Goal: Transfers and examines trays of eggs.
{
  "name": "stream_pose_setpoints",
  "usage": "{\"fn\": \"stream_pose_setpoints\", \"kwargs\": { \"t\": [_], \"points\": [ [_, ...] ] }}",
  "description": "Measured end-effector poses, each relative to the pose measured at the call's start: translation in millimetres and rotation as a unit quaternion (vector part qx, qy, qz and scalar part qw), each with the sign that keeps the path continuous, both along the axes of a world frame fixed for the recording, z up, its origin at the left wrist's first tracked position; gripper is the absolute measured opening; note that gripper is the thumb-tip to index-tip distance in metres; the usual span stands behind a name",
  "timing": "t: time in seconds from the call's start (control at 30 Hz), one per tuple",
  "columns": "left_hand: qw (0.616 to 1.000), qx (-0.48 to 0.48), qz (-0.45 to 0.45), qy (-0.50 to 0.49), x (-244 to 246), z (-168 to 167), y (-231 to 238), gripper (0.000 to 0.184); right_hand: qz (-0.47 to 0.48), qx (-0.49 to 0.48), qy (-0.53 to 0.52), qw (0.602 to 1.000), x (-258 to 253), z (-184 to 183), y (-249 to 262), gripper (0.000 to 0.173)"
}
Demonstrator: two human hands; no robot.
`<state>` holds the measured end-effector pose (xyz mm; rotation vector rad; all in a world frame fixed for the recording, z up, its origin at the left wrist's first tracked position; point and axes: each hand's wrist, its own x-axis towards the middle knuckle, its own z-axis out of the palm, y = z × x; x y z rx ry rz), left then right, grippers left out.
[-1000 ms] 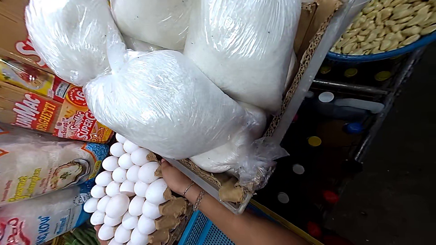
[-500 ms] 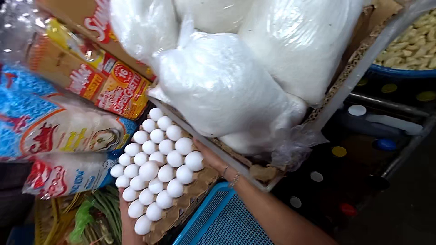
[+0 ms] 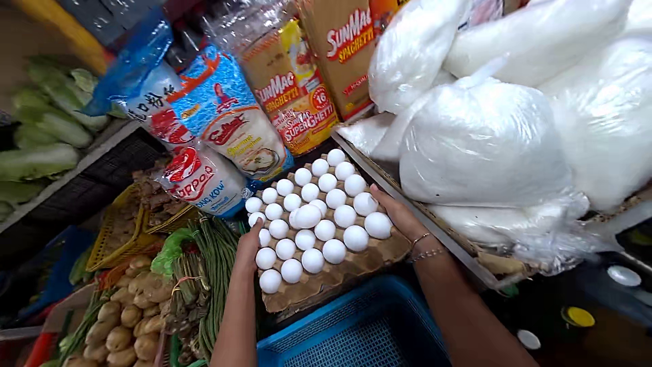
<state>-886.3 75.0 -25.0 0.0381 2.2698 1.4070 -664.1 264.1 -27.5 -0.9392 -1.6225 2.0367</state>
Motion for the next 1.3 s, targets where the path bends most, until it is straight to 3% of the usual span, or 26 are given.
{"fn": "stream_pose_setpoints", "kwargs": {
  "t": [0.23,0.6,1.3],
  "points": [
    [0.997,0.069,0.028,-0.023,2.5,2.8,1.3,0.031,-0.028,-0.065,0.074,0.995,-6.6,-9.1,-0.4,0.031],
    [0.989,0.132,0.043,-0.047,0.9,-0.3,-1.2,0.014,-0.012,-0.050,0.047,0.998,-11.1,9.1,-2.9,0.037],
    [0.979,0.192,0.048,-0.053,4.7,13.6,-15.1,0.007,-0.027,-0.023,0.079,0.996,-5.0,24.6,-13.4,0.039]
  ]
}}
